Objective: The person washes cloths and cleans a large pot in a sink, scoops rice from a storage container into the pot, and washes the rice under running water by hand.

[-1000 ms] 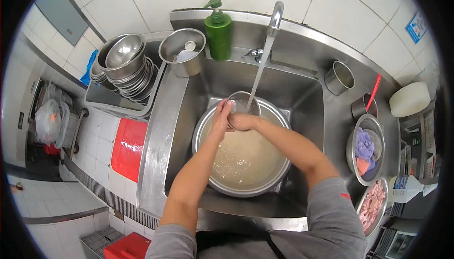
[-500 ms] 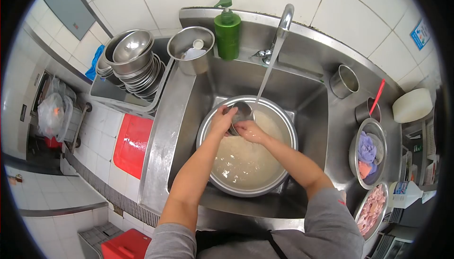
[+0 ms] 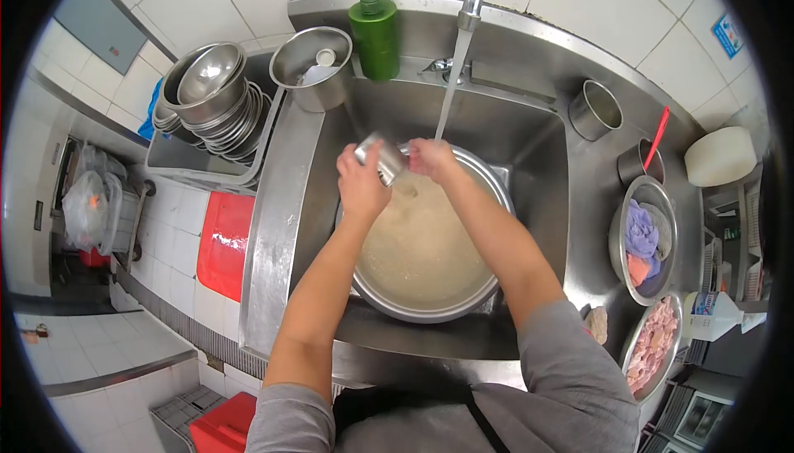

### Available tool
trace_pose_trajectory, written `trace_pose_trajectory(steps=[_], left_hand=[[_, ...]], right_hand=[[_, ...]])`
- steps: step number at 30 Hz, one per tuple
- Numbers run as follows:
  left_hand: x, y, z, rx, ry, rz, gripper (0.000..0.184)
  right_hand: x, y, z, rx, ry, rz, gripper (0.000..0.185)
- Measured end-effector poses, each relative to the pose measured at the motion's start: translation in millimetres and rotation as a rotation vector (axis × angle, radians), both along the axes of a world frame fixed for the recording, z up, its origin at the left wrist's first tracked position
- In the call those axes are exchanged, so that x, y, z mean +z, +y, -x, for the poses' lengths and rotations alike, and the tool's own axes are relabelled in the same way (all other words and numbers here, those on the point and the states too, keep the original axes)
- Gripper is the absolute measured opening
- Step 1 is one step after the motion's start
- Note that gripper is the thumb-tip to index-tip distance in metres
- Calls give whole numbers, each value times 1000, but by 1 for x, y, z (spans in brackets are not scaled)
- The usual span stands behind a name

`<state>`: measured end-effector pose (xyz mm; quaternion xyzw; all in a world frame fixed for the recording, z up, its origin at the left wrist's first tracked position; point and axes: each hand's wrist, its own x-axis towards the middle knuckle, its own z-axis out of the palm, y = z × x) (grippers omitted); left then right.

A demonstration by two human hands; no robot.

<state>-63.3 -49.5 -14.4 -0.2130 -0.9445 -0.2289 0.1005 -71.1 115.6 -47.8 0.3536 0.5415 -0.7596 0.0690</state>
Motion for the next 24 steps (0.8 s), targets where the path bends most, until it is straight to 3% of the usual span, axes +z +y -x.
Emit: trace_pose_trajectory(steps=[2,6,9,10,11,14,15,16,17,19,20,23,24], left_hand=[[2,5,0,265,-353,-226,64],[-17,-6,6,427,-1398,-943,65],[-50,-5,7,370,-1522,-1175,64],[-50,-2,4,304,-1442,-1194,64],[-47,2,0,237,-1359,-1210,64],[-43,14,-8,143,-1165,-1330,65],[-42,15,-8,130,-1107,-1384,66],[-38,12,-4,101,-1102,-1264,66],[-31,4,0,76,-1096,-1140,66],[-32,-1,-1,44,-1063,-1038,66],[-42,0,-2,100,-920,-891,65],[-48,13,9,225,-531,-571,63],[-47,14,11,271,-460,-522,63]], right_hand=[[10,11,21,276,-75,74,15],[43,9,53,1032,-115,-535,22],[58,-5,47,1204,-97,-440,24],[57,-7,45,1233,-110,-426,24],[44,-11,43,1298,-92,-660,25],[21,-33,13,1105,238,-1269,28],[5,-37,3,987,397,-1035,29],[-17,-37,-4,865,542,-796,29],[-36,-35,-9,922,574,-719,30],[-37,-18,-25,1184,610,-1363,30],[-33,-12,-34,1292,604,-1694,30],[-9,1,-34,1237,712,-1713,28],[-17,0,-42,1068,763,-1631,27]])
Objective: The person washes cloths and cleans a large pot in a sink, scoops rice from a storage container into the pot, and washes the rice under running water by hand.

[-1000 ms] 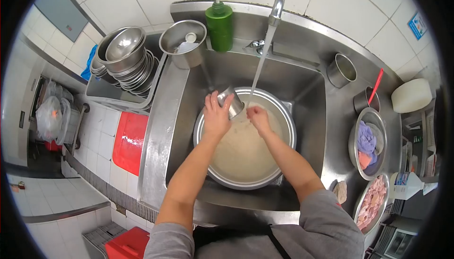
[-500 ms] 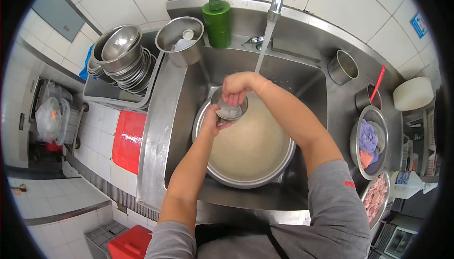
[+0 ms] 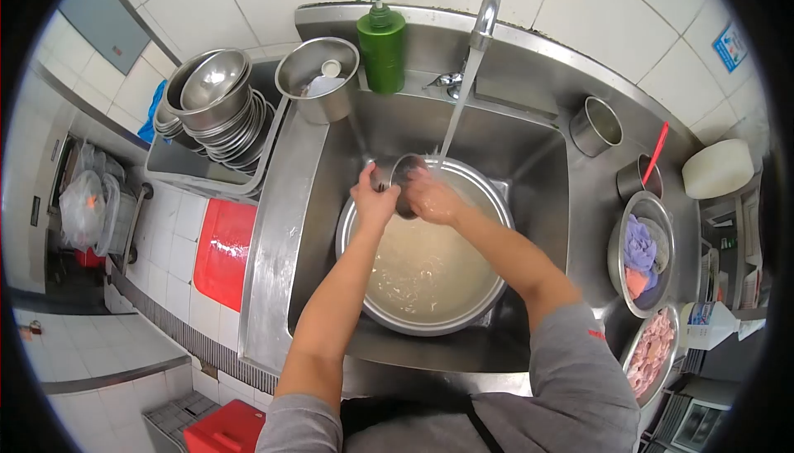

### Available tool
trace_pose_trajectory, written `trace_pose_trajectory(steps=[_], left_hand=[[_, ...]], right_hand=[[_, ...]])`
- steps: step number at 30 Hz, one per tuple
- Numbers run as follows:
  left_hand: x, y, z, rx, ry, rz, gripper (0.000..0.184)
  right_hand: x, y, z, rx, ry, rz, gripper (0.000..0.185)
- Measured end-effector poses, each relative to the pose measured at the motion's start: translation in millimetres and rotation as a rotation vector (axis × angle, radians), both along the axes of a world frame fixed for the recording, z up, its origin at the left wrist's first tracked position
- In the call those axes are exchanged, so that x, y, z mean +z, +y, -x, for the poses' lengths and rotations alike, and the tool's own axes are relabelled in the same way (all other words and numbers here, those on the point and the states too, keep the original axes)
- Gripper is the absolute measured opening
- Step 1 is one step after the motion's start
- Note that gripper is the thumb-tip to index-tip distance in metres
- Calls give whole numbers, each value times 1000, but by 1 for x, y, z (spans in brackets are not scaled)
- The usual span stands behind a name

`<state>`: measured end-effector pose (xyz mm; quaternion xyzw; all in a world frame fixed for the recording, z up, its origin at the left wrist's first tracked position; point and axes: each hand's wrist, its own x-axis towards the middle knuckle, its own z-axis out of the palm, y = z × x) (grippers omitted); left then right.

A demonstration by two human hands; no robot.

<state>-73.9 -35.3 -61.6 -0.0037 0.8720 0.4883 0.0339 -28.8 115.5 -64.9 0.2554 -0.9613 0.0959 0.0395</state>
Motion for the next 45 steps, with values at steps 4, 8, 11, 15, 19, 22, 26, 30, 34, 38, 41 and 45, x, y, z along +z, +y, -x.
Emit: trace_pose_trajectory(steps=[4,8,11,15,19,22,26,30,34,38,41,45], left_hand=[[18,-3,3,33,-217,79,70],[24,20,-11,-168,-323,41,79],[22,36,-19,-163,-76,-23,69],[49,41,-22,-271,234,-36,36],[65,62,-5,-452,-113,-476,27],[104,68,-11,-413,-485,-613,27],[93,56,-14,-441,-393,-551,28],[26,12,-23,-379,-114,-221,31],[-49,-56,-46,420,-389,-114,45],[-106,-107,-69,612,-650,243,63],[-172,-140,-69,351,-776,33,72],[-128,-116,-84,363,-597,327,66]], right_hand=[[-26,-29,-54,-192,239,364,24],[-27,-52,-46,-770,-8,1268,22],[-55,-22,-1,-1106,-165,1207,19],[-31,-13,24,-895,-687,1253,31],[-6,-22,8,-366,-672,675,33],[50,-30,-18,-249,-659,172,35],[123,24,-95,-717,-253,95,24],[138,108,-135,-988,500,48,20],[117,178,-158,-1136,714,-230,25],[114,175,-150,-1035,904,-316,17],[92,143,-108,-931,884,-11,25],[-40,123,-32,-932,162,355,30]])
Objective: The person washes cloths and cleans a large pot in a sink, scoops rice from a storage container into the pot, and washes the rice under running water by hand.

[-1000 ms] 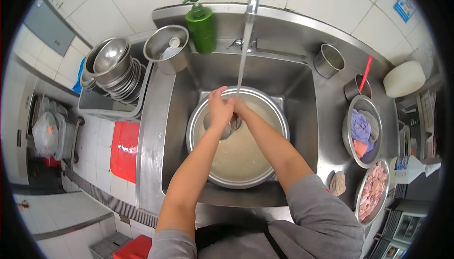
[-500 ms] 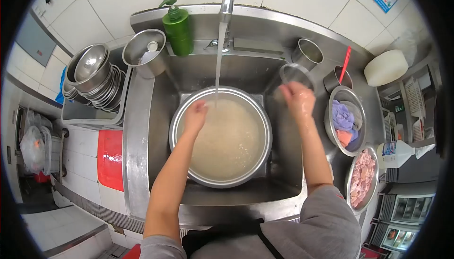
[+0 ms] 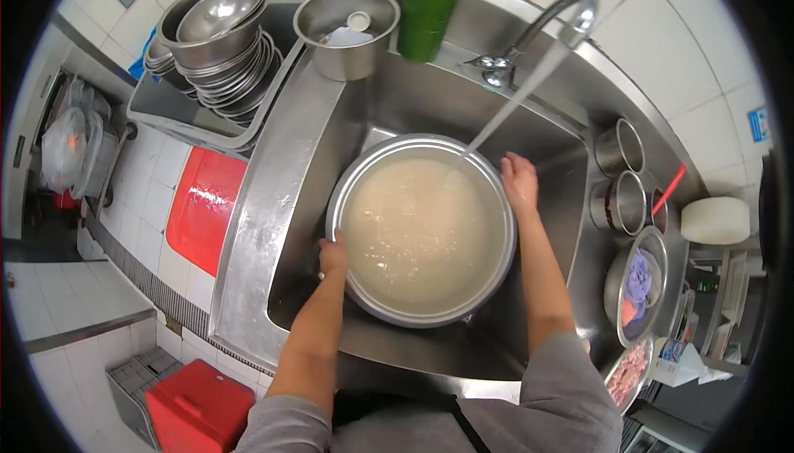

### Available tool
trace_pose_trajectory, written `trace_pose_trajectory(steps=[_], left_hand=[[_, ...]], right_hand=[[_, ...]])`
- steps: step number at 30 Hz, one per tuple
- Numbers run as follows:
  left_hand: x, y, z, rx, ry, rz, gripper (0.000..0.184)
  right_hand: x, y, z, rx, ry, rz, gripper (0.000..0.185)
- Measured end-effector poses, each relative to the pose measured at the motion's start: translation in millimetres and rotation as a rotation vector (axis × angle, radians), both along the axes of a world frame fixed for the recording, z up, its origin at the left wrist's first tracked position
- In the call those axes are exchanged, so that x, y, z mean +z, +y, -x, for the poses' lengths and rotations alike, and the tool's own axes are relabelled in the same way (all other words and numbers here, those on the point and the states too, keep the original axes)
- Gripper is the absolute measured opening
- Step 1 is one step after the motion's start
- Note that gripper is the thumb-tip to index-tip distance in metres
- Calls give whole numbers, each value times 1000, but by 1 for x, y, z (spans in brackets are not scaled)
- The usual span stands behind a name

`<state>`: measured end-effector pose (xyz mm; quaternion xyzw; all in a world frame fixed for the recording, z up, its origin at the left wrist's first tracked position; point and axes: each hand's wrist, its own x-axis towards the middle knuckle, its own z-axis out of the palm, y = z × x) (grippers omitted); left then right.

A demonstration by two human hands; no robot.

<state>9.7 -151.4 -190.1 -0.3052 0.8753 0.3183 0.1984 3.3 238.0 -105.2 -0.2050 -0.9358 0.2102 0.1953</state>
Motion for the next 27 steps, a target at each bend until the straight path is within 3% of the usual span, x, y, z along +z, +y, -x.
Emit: trace_pose_trajectory(steps=[1,4,6,8,9,11,13,17,19,21,23,25,27], left_hand=[[6,2,-6,-16,22,20,63],[12,3,-9,-51,82,94,56],[5,4,-8,-73,85,149,53],[3,3,-13,-77,89,120,51],[2,1,-11,-85,103,110,50],[1,0,-13,-89,106,107,50],[1,0,-11,-102,122,120,50],[-2,0,-16,-121,132,139,49],[-2,-1,-13,-115,134,112,49],[7,1,-9,-116,116,143,49],[9,1,-11,-126,103,148,49],[6,1,-12,-125,108,136,48],[3,2,-10,-120,129,131,48]], right_hand=[[-38,3,18,-23,-135,90,36],[-55,-34,71,-420,-563,148,43],[-101,-39,116,-73,-449,76,41],[-72,-116,138,206,-358,-108,36],[-99,-145,144,330,-275,-127,33],[-115,-212,122,483,155,-348,40],[-120,-250,83,521,94,-30,51],[-127,-204,73,767,-65,-398,53],[-117,-155,97,1022,-194,-395,45],[-98,-121,128,845,-574,91,37],[-68,-92,123,833,-586,-63,29],[-53,-56,99,1129,-741,-547,27],[-97,-23,52,766,-862,-420,35]])
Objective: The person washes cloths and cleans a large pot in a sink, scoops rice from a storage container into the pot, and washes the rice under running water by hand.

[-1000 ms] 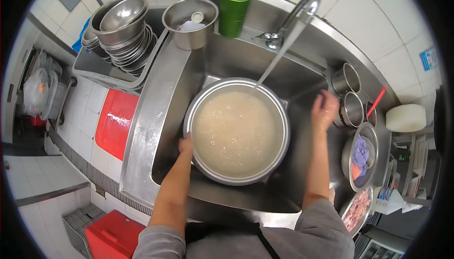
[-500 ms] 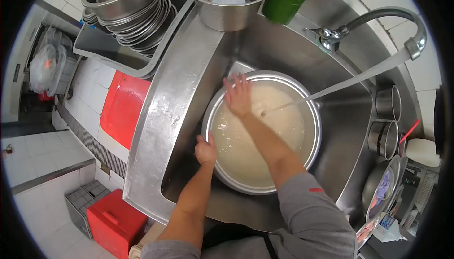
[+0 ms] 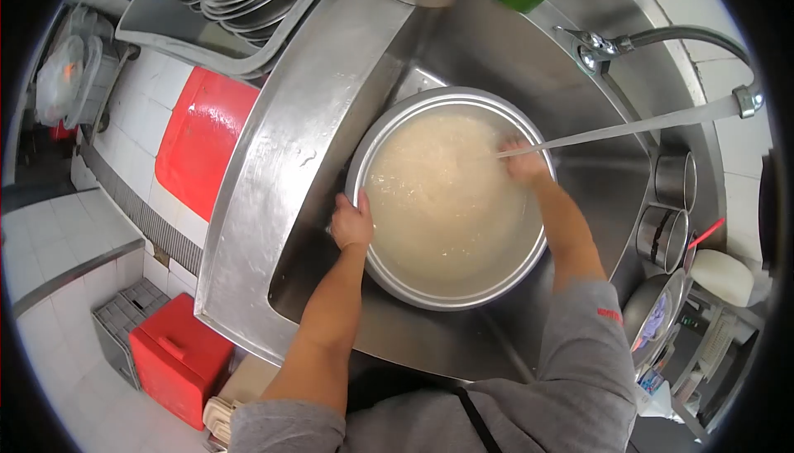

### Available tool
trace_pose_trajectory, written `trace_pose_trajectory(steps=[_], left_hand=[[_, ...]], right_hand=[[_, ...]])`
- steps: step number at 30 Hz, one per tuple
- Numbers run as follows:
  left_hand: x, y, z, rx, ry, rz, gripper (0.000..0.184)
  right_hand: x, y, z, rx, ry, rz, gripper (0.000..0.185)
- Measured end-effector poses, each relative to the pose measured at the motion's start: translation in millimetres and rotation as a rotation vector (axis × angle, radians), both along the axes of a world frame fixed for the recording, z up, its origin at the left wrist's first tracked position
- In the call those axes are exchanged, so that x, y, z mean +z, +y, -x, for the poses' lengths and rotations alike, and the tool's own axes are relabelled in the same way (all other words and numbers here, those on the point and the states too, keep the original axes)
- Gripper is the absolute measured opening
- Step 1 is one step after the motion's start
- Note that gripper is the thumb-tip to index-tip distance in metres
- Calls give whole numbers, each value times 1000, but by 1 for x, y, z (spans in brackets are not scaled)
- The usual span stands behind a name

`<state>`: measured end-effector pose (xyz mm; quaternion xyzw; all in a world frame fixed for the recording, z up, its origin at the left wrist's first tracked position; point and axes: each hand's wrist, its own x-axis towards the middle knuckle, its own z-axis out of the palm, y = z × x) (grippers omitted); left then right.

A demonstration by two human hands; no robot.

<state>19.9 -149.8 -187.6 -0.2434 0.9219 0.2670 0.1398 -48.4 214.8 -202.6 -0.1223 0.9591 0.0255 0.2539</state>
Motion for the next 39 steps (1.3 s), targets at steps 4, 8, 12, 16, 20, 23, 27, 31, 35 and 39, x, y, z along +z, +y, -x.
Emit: trace_pose_trajectory(steps=[4,8,12,16,20,23,27,31,35,39], left_hand=[[-2,-2,0,-1,3,16,48],[7,3,1,13,-9,39,49],[2,2,-2,7,-6,55,48],[0,3,-3,-14,7,94,48],[2,3,-1,0,-5,86,47],[-4,2,-3,-6,21,99,46],[2,2,-2,-18,1,84,45],[-1,2,-4,-24,18,77,45],[4,3,-1,-21,-7,83,45],[6,3,-1,-24,-32,87,46]], right_hand=[[-22,-18,-77,-543,-114,273,66],[-56,-47,-127,-1293,-239,845,79],[-107,-93,-175,-1218,0,950,80],[-111,-162,-194,-895,153,482,78],[-131,-208,-176,-336,-259,135,78],[-118,-227,-112,-101,-339,136,78],[-96,-203,-18,8,-457,161,78],[-75,-143,23,-284,-381,49,76],[-52,-90,-7,-520,30,112,72],[-75,-58,-70,-625,-37,122,71]])
